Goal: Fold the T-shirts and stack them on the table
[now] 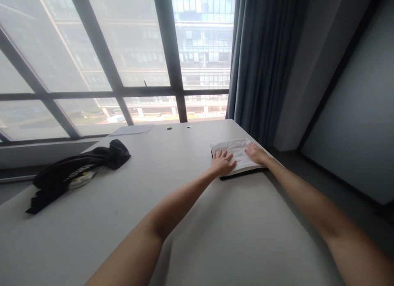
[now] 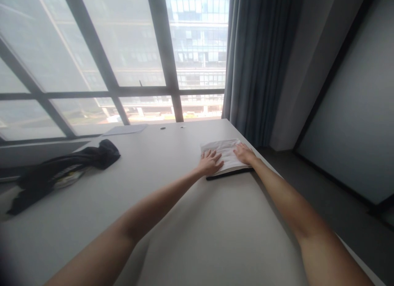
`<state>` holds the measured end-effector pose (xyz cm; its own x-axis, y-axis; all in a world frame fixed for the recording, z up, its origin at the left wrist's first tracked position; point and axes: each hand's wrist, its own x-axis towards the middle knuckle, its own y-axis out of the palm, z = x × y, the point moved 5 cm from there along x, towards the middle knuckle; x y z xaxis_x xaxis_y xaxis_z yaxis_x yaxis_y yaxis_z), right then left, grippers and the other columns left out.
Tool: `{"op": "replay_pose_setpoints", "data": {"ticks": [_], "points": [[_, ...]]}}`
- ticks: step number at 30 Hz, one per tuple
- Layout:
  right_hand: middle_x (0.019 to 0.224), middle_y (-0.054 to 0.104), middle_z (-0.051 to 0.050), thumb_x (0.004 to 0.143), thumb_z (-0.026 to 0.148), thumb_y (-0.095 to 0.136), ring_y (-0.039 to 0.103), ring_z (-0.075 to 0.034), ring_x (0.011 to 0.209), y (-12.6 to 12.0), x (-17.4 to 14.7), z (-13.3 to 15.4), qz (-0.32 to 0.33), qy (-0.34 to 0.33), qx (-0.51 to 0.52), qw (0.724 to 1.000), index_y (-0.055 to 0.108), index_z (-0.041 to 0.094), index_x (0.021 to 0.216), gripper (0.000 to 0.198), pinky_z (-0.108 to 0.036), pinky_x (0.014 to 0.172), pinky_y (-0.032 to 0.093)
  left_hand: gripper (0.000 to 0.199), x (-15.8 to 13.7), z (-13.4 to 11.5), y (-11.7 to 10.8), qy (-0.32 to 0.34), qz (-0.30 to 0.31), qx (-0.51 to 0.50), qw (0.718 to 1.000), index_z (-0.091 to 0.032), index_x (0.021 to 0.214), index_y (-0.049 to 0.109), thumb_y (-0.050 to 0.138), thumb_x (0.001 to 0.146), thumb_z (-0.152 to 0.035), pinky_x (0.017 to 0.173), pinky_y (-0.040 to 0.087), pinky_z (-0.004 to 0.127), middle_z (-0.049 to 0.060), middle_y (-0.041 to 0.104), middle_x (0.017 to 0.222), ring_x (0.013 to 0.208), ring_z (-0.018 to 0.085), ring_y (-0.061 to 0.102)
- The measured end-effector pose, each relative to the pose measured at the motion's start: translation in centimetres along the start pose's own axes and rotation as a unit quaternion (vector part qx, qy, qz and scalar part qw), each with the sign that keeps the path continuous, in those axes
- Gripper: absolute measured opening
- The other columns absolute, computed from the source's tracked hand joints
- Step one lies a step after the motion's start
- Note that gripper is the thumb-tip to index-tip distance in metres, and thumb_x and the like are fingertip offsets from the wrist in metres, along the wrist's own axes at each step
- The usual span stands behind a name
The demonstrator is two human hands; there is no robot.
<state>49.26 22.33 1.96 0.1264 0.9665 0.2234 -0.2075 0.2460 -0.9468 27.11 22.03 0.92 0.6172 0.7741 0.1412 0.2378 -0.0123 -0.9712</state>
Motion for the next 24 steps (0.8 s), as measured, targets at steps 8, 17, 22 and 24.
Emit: {"op": "replay_pose_setpoints", "data": {"ticks": [8, 17, 22, 24], "points": [[0.147, 0.057, -0.015, 0.1, 0.043, 0.048, 0.047, -0.029, 0.141, -3.8, -4.1, -1.0, -0.106, -0.142, 0.072, 0.982, 0.059, 0.018, 0.142, 0.049, -0.047, 0.119, 0.034, 0.072, -6.2, 1.3, -2.8, 0.056, -0.065, -0.101, 0.991, -0.028, 0.16, 0.038, 0.057, 0.097, -0.058, 0.121, 0.034, 0.047, 0.013, 0.028, 0.167, 0.151, 0.034, 0.032], [0.151, 0.053, -0.016, 0.087, 0.018, 0.065, 0.044, -0.034, 0.142, -2.8, -13.0, 1.3, -0.07, -0.335, -0.126, 0.931, 0.058, 0.019, 0.142, 0.056, -0.048, 0.116, 0.035, 0.066, -9.4, 0.7, -0.9, 0.159, -0.037, -0.018, 0.986, -0.036, 0.157, 0.041, 0.062, 0.097, -0.023, 0.114, 0.045, 0.043, 0.01, 0.023, 0.169, 0.139, 0.033, 0.05], [0.127, 0.067, -0.015, 0.096, 0.013, 0.051, 0.058, -0.03, 0.117, -2.4, -13.2, 2.7, -0.096, -0.32, -0.196, 0.922, 0.062, 0.018, 0.135, 0.041, -0.041, 0.098, 0.043, 0.057, -8.9, 0.0, -0.7, 0.162, -0.041, 0.001, 0.986, -0.028, 0.152, 0.05, 0.056, 0.097, -0.016, 0.114, 0.045, 0.041, 0.014, 0.037, 0.161, 0.136, 0.031, 0.053], [0.121, 0.068, -0.015, 0.098, 0.013, 0.048, 0.058, -0.029, 0.111, -2.3, -13.2, 3.0, -0.105, -0.31, -0.209, 0.922, 0.064, 0.018, 0.133, 0.038, -0.039, 0.092, 0.043, 0.056, -8.6, 0.0, -0.6, 0.16, -0.042, -0.002, 0.986, -0.029, 0.151, 0.052, 0.055, 0.097, -0.015, 0.113, 0.046, 0.04, 0.012, 0.039, 0.16, 0.135, 0.03, 0.054]]}}
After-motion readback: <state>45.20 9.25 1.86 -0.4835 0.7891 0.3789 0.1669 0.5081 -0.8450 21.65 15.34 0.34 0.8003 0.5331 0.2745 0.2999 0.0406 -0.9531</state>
